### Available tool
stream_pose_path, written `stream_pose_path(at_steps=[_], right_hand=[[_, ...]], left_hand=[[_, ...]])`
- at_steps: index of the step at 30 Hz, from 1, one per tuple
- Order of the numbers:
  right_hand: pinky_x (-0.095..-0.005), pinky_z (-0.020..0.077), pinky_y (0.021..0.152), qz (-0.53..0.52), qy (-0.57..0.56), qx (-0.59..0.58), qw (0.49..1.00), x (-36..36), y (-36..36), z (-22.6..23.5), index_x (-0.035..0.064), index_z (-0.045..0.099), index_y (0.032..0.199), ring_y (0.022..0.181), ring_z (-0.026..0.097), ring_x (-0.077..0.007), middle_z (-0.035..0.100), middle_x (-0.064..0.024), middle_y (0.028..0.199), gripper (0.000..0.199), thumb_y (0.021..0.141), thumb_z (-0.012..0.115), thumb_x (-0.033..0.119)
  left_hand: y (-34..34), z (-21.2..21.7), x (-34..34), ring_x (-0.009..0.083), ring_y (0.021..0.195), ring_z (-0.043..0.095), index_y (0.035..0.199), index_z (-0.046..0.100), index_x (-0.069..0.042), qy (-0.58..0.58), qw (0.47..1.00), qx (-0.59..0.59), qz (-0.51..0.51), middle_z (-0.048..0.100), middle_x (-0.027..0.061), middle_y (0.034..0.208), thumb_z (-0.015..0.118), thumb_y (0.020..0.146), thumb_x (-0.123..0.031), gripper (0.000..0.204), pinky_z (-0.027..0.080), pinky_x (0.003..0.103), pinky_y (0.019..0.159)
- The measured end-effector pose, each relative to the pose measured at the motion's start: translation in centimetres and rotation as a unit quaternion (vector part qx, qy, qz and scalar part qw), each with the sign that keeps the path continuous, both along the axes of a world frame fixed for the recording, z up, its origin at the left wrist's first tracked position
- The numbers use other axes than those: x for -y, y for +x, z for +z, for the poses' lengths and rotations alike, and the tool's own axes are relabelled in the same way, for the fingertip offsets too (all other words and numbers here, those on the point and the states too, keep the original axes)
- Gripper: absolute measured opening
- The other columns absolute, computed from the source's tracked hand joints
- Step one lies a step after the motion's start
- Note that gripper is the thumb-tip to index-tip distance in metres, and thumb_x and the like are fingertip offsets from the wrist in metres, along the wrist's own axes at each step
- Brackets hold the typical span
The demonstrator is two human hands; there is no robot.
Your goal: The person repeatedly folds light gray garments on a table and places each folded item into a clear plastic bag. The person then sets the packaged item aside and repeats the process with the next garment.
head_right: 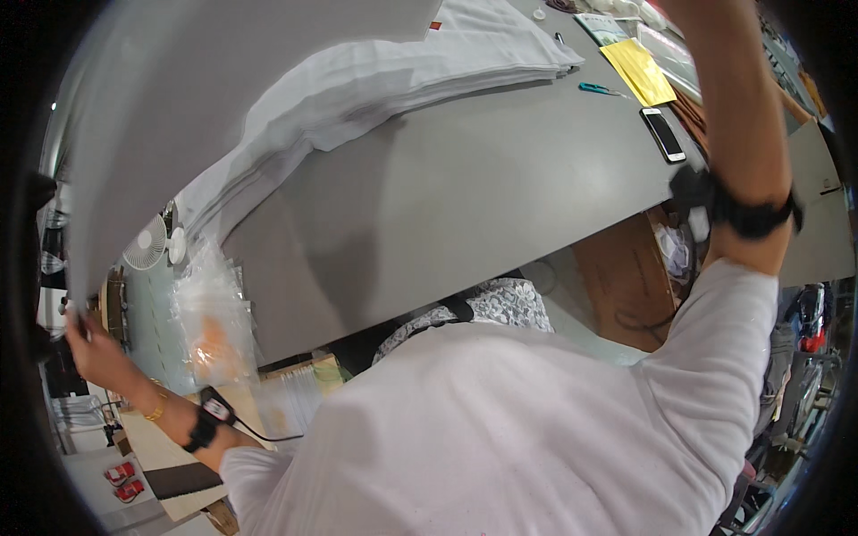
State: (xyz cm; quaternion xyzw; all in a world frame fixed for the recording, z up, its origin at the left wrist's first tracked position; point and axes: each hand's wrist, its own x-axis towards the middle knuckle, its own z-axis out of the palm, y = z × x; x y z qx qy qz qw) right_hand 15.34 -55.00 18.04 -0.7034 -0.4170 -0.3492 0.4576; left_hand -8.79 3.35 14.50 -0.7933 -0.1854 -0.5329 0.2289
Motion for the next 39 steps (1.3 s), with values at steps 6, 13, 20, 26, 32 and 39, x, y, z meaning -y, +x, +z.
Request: stream_pose_path(at_steps=[6,13,20,26,32,39], right_hand=[[-0.0282,0.0521,0.089,0.058,0.053,-0.296,0.952,2.7,-7.2,-14.9,0.0044,0.055,0.120,0.098,0.065,-0.0143,0.065,-0.0057,0.100,0.051,0.075,0.063,-0.019],[-0.0299,0.0496,0.082,0.050,-0.152,-0.432,0.888,4.9,-13.4,-24.2,0.0061,0.076,0.105,0.089,0.065,-0.0203,0.064,-0.0067,0.093,0.047,0.068,0.060,-0.019],[-0.0283,0.0539,0.089,0.146,0.049,-0.642,0.751,2.9,-9.5,-29.8,-0.0007,0.070,0.105,0.097,0.067,-0.0103,0.073,-0.0027,0.101,0.015,0.099,0.056,-0.001],[-0.0224,0.0505,0.072,-0.002,-0.020,-0.649,0.760,-2.2,2.1,-32.1,-0.0001,0.073,0.105,0.082,0.062,-0.0044,0.071,0.0011,0.090,0.025,0.099,0.072,0.024],[-0.0266,0.0521,0.073,-0.099,-0.125,-0.568,0.807,-5.3,5.4,-33.5,-0.0007,0.069,0.121,0.081,0.063,-0.0095,0.069,-0.0029,0.089,0.038,0.096,0.077,0.027],[-0.0391,0.0507,0.086,-0.088,-0.293,-0.442,0.843,0.9,-8.9,-31.8,0.0075,0.068,0.127,0.096,0.066,-0.0240,0.069,-0.0069,0.095,0.047,0.082,0.082,0.007]], left_hand=[[-6.5,-12.9,6.7,0.0380,0.122,0.057,0.108,0.072,-0.007,-0.090,0.975,-0.200,0.042,0.066,0.0162,0.126,0.071,0.080,0.009,0.032,0.047,0.047,0.102],[-14.5,-24.0,6.1,0.0394,0.143,0.047,0.096,0.066,-0.004,-0.488,0.806,-0.211,-0.258,0.065,0.0147,0.132,0.067,0.087,0.001,0.010,0.035,0.050,0.117],[-13.0,-28.0,0.1,0.0199,0.107,0.063,0.093,0.062,-0.003,-0.770,0.573,-0.036,-0.278,0.069,0.0087,0.110,0.064,0.102,-0.008,0.010,0.049,0.035,0.095],[3.4,-30.5,-8.0,0.0054,0.084,0.056,0.093,0.065,-0.008,-0.773,0.571,-0.126,-0.246,0.064,-0.0036,0.092,0.070,0.102,-0.015,0.013,0.047,0.024,0.076],[7.3,-32.0,-6.0,0.0048,0.076,0.052,0.114,0.061,-0.008,-0.775,0.572,-0.148,-0.223,0.063,-0.0041,0.088,0.073,0.099,-0.014,0.020,0.044,0.024,0.070],[-6.2,-29.3,1.1,0.0191,0.106,0.059,0.146,0.055,-0.007,-0.486,0.725,-0.427,-0.237,0.065,0.0055,0.113,0.070,0.087,0.001,0.061,0.048,0.034,0.090]])
